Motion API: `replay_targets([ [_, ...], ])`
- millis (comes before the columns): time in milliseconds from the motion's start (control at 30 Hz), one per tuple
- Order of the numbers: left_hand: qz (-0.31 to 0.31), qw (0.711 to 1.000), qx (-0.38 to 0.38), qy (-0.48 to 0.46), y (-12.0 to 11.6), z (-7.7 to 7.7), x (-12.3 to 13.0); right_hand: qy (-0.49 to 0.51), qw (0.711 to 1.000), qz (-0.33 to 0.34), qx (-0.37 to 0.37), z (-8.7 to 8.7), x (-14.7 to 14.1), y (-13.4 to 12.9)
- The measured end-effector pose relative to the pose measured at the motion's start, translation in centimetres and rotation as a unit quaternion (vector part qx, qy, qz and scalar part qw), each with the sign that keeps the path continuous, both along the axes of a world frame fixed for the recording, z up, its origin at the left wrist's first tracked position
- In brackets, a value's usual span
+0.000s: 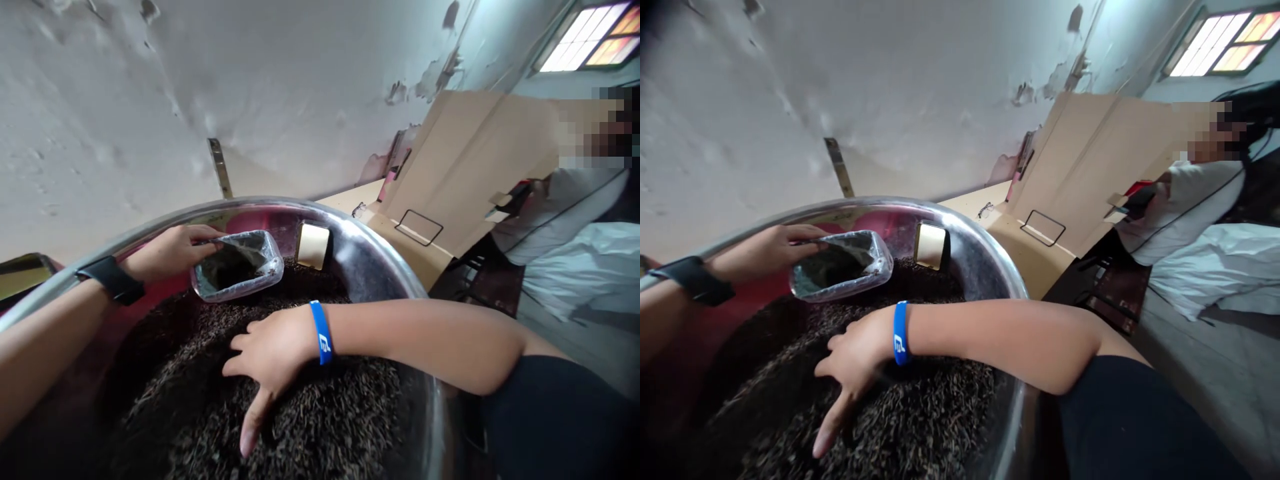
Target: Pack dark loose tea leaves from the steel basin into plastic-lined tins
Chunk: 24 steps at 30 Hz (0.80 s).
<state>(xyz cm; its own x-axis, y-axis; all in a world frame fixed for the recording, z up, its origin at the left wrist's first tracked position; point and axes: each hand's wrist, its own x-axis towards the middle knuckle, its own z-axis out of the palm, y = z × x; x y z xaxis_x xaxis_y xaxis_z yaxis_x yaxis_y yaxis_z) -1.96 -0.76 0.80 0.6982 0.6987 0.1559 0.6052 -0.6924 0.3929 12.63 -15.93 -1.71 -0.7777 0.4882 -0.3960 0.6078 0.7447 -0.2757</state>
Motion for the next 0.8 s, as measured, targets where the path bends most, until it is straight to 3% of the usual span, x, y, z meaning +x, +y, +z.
replay_targets([
  [167,-0.015,1.0,0.024,-0.007,-0.4,0.0,0.3,-0.038,0.997,0.028,-0.056,1.2,0.4,0.1],
  [333,-0.017,1.0,0.006,0.003,-1.8,0.2,0.9,-0.064,0.993,0.058,-0.077,1.1,-0.3,0.2],
  [467,-0.017,0.999,-0.006,-0.046,-3.5,-0.4,2.0,0.001,0.997,0.071,0.016,2.9,0.3,0.1],
  [633,-0.039,0.995,-0.045,-0.085,-5.3,-0.7,3.4,0.16,0.974,-0.008,0.158,6.0,2.8,1.1],
  [700,-0.05,0.994,-0.052,-0.085,-5.3,-0.6,3.5,0.171,0.961,-0.053,0.21,6.0,3.9,2.2],
  [800,-0.005,0.995,-0.055,-0.084,-4.5,-0.6,3.2,0.135,0.945,-0.125,0.271,5.1,5.2,3.8],
])
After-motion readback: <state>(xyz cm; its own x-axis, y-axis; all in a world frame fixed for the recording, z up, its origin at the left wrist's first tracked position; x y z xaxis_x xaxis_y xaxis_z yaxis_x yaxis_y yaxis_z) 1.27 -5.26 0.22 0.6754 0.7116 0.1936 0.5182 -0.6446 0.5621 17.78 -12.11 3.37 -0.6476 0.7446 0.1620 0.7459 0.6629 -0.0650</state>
